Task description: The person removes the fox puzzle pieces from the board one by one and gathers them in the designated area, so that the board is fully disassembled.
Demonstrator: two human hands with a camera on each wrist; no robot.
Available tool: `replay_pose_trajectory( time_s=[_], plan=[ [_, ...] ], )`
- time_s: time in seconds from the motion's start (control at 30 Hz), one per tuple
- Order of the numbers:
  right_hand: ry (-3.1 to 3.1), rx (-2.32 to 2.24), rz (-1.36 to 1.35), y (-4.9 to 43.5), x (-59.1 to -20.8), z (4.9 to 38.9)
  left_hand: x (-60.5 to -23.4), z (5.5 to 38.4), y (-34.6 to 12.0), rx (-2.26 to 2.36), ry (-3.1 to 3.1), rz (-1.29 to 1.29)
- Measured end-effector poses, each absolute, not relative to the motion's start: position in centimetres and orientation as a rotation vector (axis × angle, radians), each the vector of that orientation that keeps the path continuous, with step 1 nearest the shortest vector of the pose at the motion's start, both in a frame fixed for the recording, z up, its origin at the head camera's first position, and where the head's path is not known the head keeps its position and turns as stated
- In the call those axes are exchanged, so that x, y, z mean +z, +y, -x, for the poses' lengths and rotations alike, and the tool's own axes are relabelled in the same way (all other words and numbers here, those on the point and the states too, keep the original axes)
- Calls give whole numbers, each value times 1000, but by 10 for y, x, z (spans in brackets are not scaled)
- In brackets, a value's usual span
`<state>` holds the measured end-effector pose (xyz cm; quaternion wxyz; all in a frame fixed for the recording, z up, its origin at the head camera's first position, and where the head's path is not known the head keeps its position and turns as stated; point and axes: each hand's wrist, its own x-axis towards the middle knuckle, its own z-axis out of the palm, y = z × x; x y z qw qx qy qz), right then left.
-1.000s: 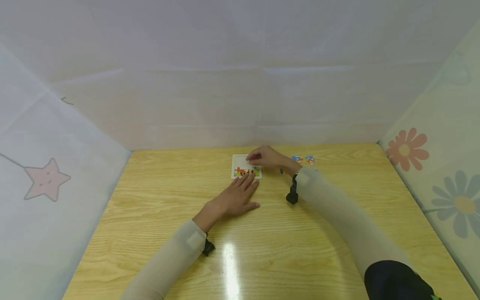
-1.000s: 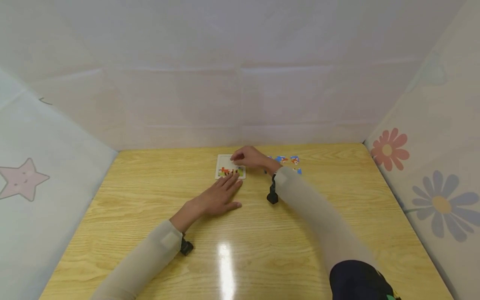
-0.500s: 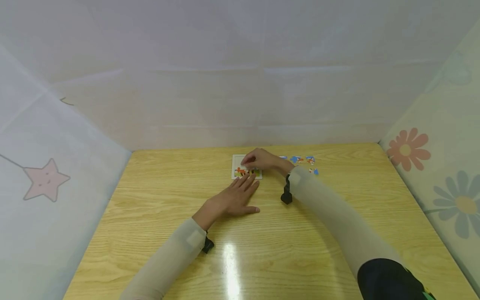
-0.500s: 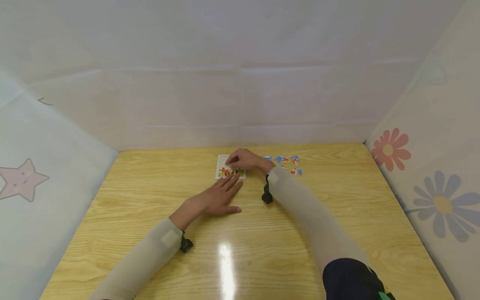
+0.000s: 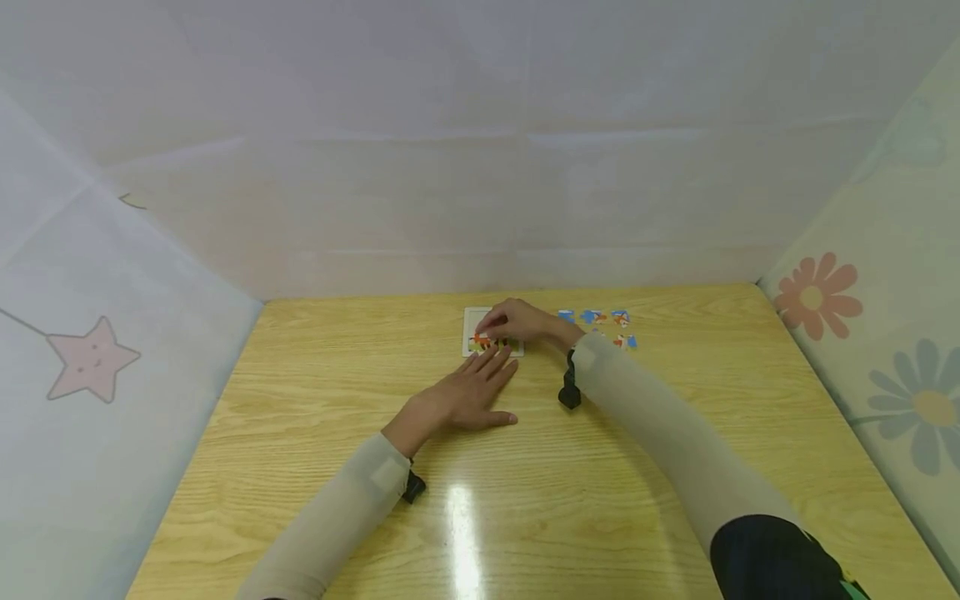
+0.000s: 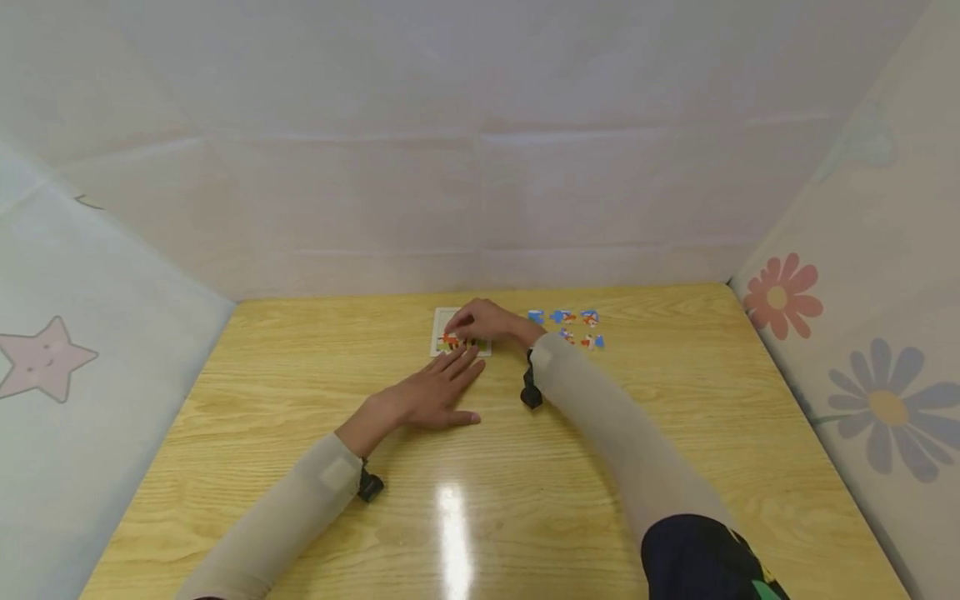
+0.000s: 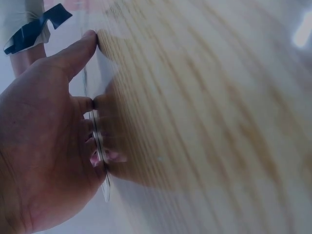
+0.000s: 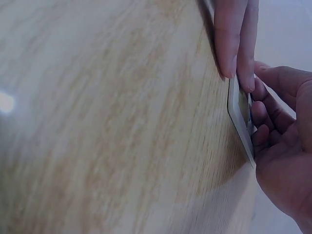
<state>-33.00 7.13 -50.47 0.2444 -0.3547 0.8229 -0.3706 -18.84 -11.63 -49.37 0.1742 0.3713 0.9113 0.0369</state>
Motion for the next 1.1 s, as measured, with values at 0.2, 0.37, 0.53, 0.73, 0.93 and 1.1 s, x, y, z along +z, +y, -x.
replay_pose_trajectory(
  time_s=[0.2, 0.37, 0.53, 0.73, 0.93, 1.1],
  plan=[
    [2222, -1009, 975, 71, -502, 331, -492, 190, -119, 124, 2569, -1053],
    [2199, -1012, 928, 70, -498, 330, -494, 191, -120, 129, 2558, -1061],
    [2191, -1024, 893, 69, -495, 329, -496, 193, -122, 131, 2558, -1063],
    [2182, -1040, 901, 69, -498, 329, -497, 195, -123, 128, 2548, -1068],
    [2160, -1094, 899, 69, -502, 331, -497, 195, -124, 134, 2545, -1065],
    [2148, -1145, 862, 67, -507, 333, -496, 195, -124, 150, 2544, -1078]
  ],
)
